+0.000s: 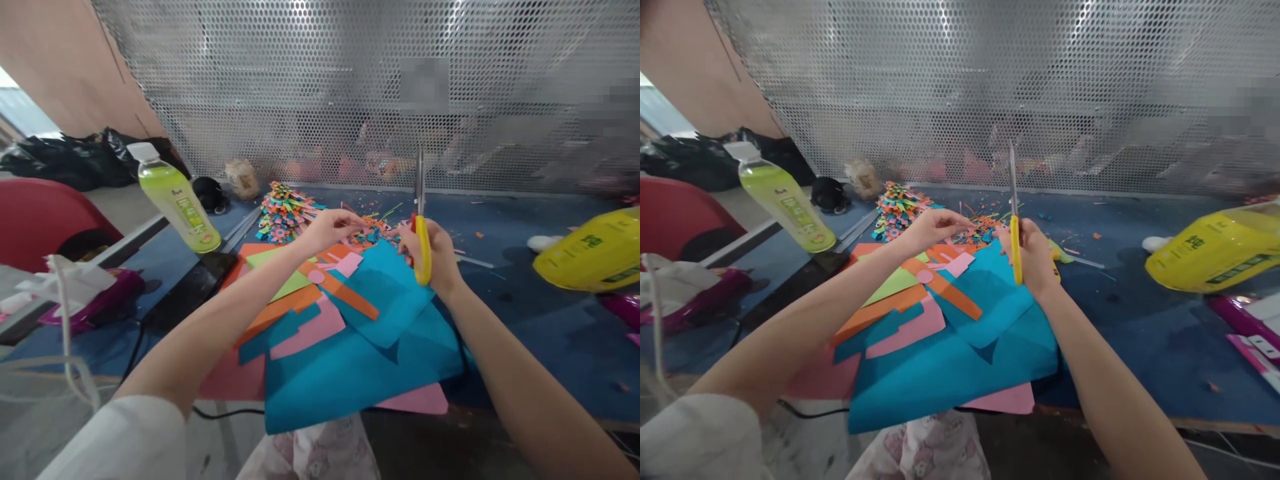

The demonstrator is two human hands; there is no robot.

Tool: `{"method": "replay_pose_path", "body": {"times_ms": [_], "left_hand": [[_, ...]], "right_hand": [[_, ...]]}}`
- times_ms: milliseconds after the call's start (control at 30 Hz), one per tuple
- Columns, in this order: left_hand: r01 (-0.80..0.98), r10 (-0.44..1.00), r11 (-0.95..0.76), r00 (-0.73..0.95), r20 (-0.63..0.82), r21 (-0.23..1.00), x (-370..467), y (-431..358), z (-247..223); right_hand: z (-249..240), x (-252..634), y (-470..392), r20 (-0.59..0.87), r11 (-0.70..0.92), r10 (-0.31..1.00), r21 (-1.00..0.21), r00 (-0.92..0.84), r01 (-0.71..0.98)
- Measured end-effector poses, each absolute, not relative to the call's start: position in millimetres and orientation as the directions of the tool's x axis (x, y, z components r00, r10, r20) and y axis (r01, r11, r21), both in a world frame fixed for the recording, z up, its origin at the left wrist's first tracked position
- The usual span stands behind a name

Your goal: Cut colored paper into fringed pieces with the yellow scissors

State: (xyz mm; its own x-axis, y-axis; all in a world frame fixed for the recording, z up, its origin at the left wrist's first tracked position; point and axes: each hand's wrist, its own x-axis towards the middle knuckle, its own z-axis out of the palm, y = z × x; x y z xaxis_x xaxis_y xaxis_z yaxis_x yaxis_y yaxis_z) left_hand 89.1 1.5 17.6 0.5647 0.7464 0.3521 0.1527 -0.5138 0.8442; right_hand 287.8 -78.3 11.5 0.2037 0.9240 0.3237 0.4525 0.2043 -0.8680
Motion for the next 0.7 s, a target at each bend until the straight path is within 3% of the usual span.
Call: {"method": "replay_pose_path", "body": {"times_ms": [400,567,700], "left_hand": [[0.051,0.859,-0.197,0.49,0.147,0.979,72,-58,14],[0.055,0.858,-0.219,0.486,0.166,0.974,67,-61,8],[0.171,0.854,-0.305,0.484,0.19,0.937,61,-61,1]], "right_hand": [[12,261,-97,0.181,0.204,0.979,-0.918,-0.097,0.339],[10,259,-96,0.203,0.223,0.975,-0.907,-0.092,0.359],[8,259,-94,0.227,0.23,0.972,-0.881,-0.058,0.413]]}}
